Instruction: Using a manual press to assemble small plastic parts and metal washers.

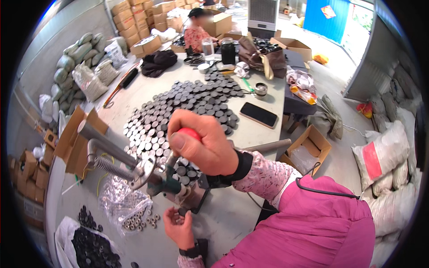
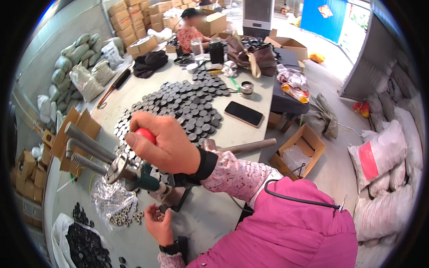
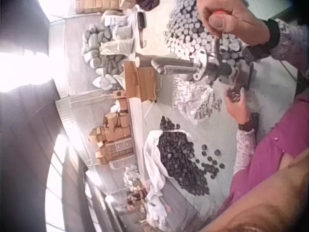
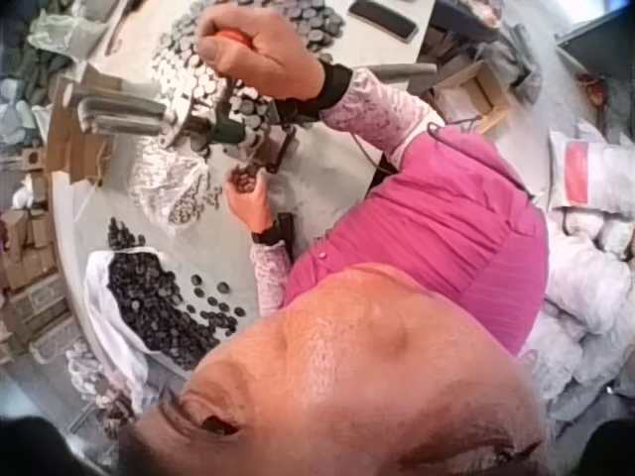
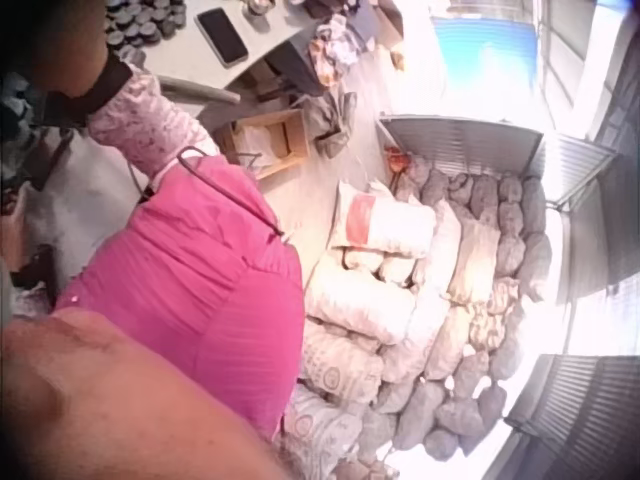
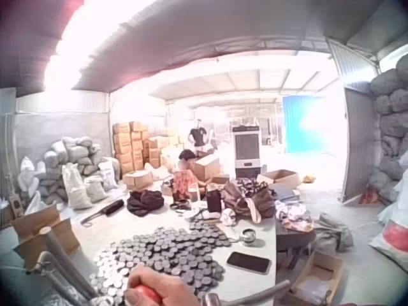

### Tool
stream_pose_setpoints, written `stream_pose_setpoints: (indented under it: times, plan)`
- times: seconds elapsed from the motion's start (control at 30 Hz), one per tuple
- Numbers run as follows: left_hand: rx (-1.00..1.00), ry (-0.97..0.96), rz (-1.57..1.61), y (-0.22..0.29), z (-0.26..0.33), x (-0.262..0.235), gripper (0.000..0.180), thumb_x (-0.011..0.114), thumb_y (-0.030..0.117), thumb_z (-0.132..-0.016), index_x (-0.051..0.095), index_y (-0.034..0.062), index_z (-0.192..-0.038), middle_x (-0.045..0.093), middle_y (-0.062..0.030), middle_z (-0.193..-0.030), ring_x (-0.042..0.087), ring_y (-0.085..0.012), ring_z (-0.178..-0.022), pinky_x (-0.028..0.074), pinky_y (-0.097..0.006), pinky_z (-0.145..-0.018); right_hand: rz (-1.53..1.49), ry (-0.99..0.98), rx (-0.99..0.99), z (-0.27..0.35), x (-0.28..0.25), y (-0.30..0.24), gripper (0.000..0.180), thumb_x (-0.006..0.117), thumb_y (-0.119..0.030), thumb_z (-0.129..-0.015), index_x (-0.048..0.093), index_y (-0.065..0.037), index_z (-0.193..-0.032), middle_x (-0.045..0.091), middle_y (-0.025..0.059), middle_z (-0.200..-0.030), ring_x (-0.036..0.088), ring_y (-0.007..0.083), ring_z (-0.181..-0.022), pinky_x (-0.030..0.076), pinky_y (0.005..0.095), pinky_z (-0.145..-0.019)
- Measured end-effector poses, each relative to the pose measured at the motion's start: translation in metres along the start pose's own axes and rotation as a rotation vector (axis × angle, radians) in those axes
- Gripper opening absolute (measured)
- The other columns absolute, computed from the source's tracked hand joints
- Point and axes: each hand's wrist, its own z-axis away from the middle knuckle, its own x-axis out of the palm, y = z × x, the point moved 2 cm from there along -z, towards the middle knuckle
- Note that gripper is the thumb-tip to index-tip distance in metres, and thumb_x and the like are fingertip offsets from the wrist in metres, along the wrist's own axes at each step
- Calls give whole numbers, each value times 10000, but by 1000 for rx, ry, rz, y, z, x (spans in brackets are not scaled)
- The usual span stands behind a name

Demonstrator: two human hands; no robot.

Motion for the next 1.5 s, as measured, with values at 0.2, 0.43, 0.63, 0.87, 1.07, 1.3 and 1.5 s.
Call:
stream_pose_setpoints:
  times: [0.2, 0.43, 0.63, 0.87, 1.07, 1.3, 1.5]
  plan:
    - [61, 97, 133, 1, -30, 16, 614, 827, -42, -772, 542, -11, -1314, 632, -75, -1154, 604, -127, -931, 493, -240, -741, 19, 29, -70, 8, 9, 6, 264, 606, -270, -966, 601, -14, -902, 570, 51, -814, 555, 144, -738, 451, 293, -675]
    - [245, 44, -185, 22, -34, 23, 340, 830, 78, -739, 687, 15, -1041, 651, -68, -910, 620, -153, -673, 526, -311, -640, 18, 105, -172, 4, -8, 10, 502, 448, -489, -989, 533, -6, -888, 554, 150, -761, 522, 183, -657, 410, 276, -575]
    - [206, 66, -143, 15, -28, 11, 385, 836, 26, -745, 703, 13, -1105, 692, -62, -961, 607, -104, -692, 524, -238, -641, -90, 109, -95, 8, 3, 18, 512, 450, -512, -959, 543, -11, -911, 554, 145, -776, 507, 185, -684, 382, 249, -584]
    - [180, 84, -82, 24, -46, 37, 688, 860, 49, -735, 512, 4, -1326, 727, -97, -1001, 647, -137, -677, 542, -284, -630, -83, 147, -88, 10, -1, 16, 510, 446, -509, -965, 541, -12, -903, 546, 144, -762, 501, 183, -683, 345, 256, -569]
    - [207, 107, -169, 21, -47, 39, 829, 889, 67, -713, 437, -8, -1404, 747, -107, -1036, 686, -143, -694, 559, -297, -636, -61, 160, -102, 18, 2, 15, 535, 439, -542, -964, 534, -18, -924, 546, 152, -755, 459, 160, -624, 305, 246, -514]
    - [179, 76, -24, 25, -34, 20, 921, 918, 94, -687, 426, 14, -1461, 578, -119, -1231, 622, -162, -910, 568, -289, -705, -132, 118, -170, 183, -33, 97, 469, 527, -537, -1019, 504, -77, -1110, 625, 255, -1090, 579, 215, -721, 526, 332, -639]
    - [271, 101, -237, 24, -27, 19, 1031, 972, 259, -626, 426, -5, -1460, 505, -171, -1331, 561, -293, -1142, 501, -418, -975, -76, 12, -73, 146, -28, 51, 427, 494, -473, -1036, 493, -56, -1123, 611, 251, -1135, 603, 244, -772, 538, 374, -676]
